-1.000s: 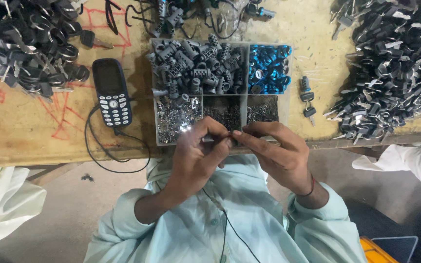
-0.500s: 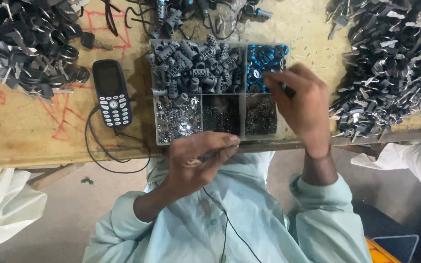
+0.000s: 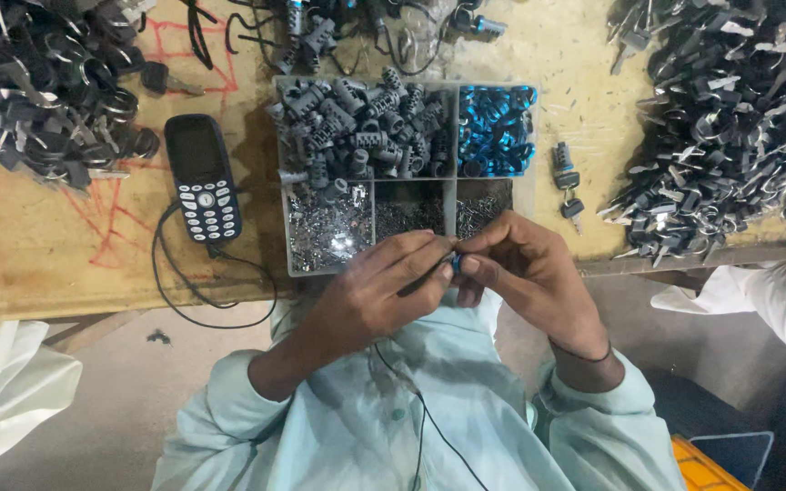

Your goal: The person sits at a workbench assembling small lock components by hand. They pick gray and blue plastic caps and small metal pins from a compartment tray, fit the parts together between their fingers, and place finished assemblies and loose pins into the tray compartments.

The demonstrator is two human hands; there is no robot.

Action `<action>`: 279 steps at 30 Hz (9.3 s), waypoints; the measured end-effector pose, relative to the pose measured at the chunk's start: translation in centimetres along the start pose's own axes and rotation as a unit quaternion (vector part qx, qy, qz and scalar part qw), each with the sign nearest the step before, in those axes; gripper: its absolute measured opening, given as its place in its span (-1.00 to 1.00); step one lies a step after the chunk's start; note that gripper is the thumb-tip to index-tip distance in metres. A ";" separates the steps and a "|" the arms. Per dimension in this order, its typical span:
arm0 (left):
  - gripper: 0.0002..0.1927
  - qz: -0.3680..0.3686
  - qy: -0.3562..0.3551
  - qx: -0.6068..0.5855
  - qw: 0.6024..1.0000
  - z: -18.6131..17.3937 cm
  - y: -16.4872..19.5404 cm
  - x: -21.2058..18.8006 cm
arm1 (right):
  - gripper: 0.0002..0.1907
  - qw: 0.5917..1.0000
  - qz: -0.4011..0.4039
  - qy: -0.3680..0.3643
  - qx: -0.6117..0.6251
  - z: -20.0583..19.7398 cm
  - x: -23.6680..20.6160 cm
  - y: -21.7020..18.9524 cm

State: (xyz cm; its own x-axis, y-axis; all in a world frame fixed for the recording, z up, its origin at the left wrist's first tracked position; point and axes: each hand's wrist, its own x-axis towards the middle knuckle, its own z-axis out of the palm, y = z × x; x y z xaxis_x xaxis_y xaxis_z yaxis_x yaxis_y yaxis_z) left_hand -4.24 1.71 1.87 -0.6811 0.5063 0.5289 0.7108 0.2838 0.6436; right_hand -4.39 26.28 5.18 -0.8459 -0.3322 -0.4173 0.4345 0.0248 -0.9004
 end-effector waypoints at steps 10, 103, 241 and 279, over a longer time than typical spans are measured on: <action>-0.67 0.028 0.003 -0.058 0.998 -0.7 0.0 0.2 | -0.66 0.997 -0.024 -0.063 -0.029 0.4 0.2 1.9; -0.81 -0.315 0.222 -0.234 0.893 1.1 3.4 0.5 | -0.93 0.980 -0.193 0.044 -0.007 3.0 2.5 3.9; -0.86 -0.460 0.103 -0.418 0.776 0.5 2.1 0.6 | -0.58 0.842 -0.327 0.038 -0.428 2.6 1.1 -1.5; -0.84 -0.189 0.119 -0.291 0.930 0.1 -1.7 -0.8 | -0.75 0.795 -0.335 -0.060 -0.503 -0.1 16.4 -11.5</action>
State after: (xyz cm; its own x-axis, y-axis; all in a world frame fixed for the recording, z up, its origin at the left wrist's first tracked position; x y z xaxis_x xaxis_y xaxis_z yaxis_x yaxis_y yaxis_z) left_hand -4.86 0.96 0.31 -0.9321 0.2451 0.2666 0.2442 -0.1182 0.9625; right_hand -23.22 20.63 8.67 -0.7217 -0.6742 0.1571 -0.6182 0.5255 -0.5845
